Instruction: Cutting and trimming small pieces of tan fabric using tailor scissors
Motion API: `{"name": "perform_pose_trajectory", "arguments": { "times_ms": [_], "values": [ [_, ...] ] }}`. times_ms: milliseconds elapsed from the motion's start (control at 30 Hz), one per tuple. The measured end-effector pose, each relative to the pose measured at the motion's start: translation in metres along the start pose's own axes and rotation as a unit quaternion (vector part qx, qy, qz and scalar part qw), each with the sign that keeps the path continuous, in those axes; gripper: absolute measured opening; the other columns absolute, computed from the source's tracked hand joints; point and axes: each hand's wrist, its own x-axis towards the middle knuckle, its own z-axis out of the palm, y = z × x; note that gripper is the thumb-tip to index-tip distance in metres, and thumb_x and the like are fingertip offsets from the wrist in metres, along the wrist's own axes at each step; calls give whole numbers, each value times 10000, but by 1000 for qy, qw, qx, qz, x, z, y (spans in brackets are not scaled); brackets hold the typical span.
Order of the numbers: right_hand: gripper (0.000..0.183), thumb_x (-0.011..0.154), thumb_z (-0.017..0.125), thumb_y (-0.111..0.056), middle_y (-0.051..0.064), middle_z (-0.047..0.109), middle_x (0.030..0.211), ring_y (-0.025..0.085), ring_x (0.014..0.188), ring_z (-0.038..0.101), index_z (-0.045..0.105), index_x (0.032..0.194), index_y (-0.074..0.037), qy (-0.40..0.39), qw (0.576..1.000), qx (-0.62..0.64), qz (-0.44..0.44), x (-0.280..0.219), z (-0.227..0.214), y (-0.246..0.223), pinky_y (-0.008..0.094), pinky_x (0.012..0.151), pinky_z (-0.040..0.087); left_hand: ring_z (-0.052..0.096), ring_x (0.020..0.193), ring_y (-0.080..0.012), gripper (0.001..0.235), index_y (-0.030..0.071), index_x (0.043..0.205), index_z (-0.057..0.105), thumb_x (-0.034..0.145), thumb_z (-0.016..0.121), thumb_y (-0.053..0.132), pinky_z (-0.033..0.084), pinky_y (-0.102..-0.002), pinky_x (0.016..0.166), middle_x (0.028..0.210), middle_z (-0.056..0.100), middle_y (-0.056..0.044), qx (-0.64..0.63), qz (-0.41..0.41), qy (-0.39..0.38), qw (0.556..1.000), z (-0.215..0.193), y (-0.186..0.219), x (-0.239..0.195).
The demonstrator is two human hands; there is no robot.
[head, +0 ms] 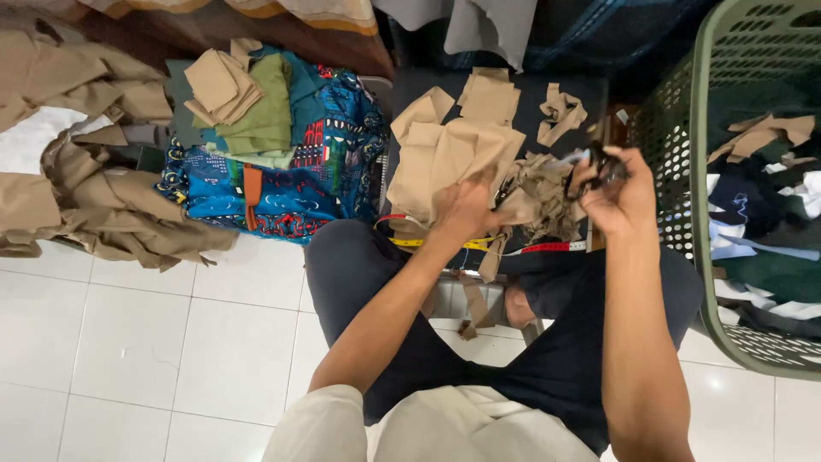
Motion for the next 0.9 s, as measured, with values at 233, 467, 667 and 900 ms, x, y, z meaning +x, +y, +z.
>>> {"name": "perform_pose_trajectory", "arguments": {
  "times_ms": [233, 467, 667, 900],
  "values": [
    [153, 826, 648, -197, 128, 727, 914, 117, 627, 629, 627, 894, -62, -64, 990, -116, 52, -29, -3, 21, 107, 454, 382, 723, 1113, -327, 621, 151, 1294, 555, 836, 700, 546, 547, -491, 953, 1206, 718, -70, 66, -67, 35, 995, 53, -59, 66],
    [299, 820, 576, -306, 189, 662, 792, 106, 408, 449, 609, 925, -28, -101, 971, -217, -11, -9, -18, 20, 157, 314, 288, 718, 1128, -378, 519, 122, 1227, 729, 867, 705, 496, 552, -503, 956, 1183, 731, -186, -51, -27, 68, 996, 33, -52, 47],
    [421, 755, 505, -312, 213, 664, 865, 170, 456, 494, 635, 1043, -34, -92, 956, -271, -67, -20, -23, 25, 209, 377, 338, 549, 590, -180, 294, 54, 722, 652, 818, 764, 309, 449, -294, 607, 550, 541, -48, -350, 75, 167, 919, 44, -60, 61],
    [143, 761, 562, -44, 100, 557, 925, 133, 597, 473, 575, 902, -62, -206, 961, -177, -52, -37, -39, 33, 180, 500, 346, 558, 605, -91, 212, 72, 954, 725, 983, 712, 281, 471, -207, 541, 655, 594, 6, -527, 120, 237, 808, 39, -47, 72]
  ]
}}
